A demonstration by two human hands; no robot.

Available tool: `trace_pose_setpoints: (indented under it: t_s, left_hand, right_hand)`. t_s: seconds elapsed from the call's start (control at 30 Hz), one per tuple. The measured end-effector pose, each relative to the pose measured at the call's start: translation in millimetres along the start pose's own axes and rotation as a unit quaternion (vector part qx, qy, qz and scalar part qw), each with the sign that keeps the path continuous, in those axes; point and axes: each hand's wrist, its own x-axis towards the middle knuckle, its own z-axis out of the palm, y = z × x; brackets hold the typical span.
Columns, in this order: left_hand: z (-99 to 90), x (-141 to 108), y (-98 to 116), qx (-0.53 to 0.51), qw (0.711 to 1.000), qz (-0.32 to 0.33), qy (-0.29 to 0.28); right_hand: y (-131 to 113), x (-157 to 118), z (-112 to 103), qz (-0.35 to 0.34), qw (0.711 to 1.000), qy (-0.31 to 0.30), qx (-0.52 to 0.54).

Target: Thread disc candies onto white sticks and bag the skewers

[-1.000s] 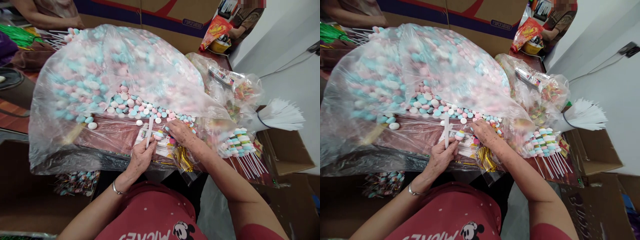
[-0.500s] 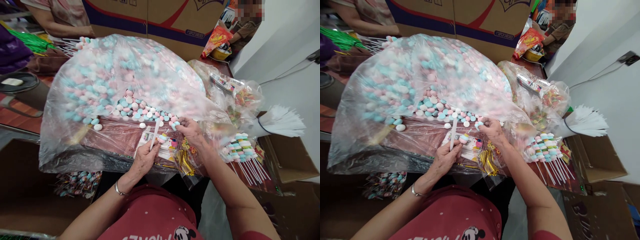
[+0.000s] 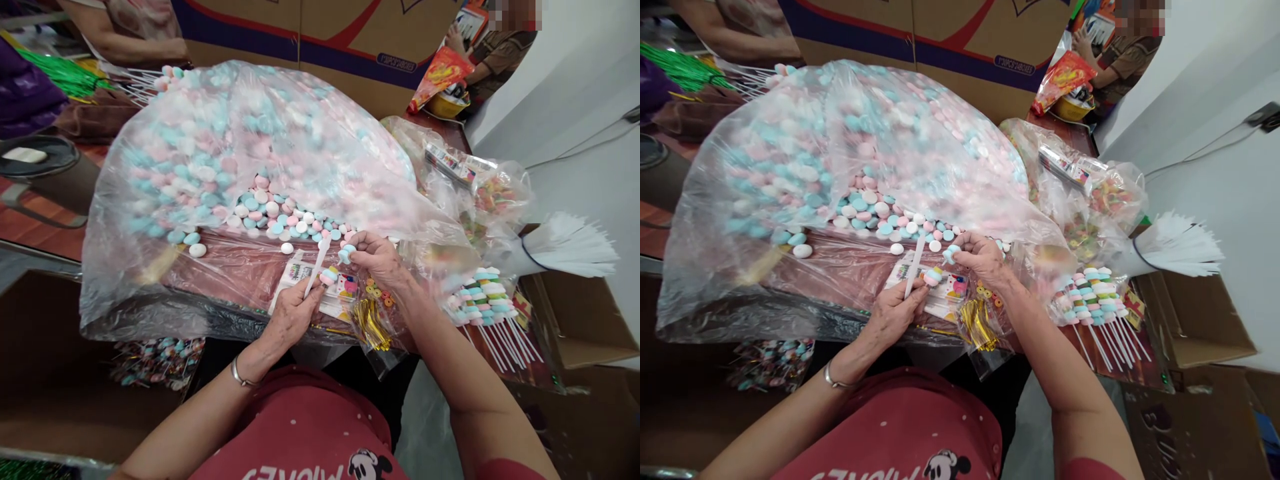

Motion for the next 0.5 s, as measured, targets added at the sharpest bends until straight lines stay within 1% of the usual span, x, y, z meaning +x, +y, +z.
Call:
trace_pose_setpoints:
  t_s: [0.1,0.2,0.27,0.33,0.43,0.47,0.5]
  left_hand:
    - [0.0,0,1,0.001,1.0,-0.002,0.001]
    - [-1.0,-1,-1,0.004,1.0,0.001,-0.002]
    - [-1.9,-1,-4,-0.002,1.0,0.002,-0.007]
    - [-2.7,-1,-7,-0.013,1.0,0.004,-0.009]
    - [-3.4,-1,-13,-0.017,1.0,0.01,-0.005]
    - [-3.5,-1,-15,-0.016,1.0,0.014,-0.005]
    - [-3.6,-1,-16,-0.016,1.0,0.016,-0.005]
  right_hand:
    - [-2,-3,1,-0.011,0.999,-0.019,-0.03]
    - [-5,-7,2,-0.021,0.996,-0.061,-0.065]
    - [-5,-8,2,-0.019,0.995,-0.073,-0.068]
    - [-4,-8,1,-0.023,0.998,-0.036,-0.046]
    - [-2,-7,0,-0.037,0.998,0.049,-0.012]
    - [-1,-7,0,-0.039,0.997,0.06,-0.01]
    - [-1,-7,1,-0.04,0.997,0.058,-0.011]
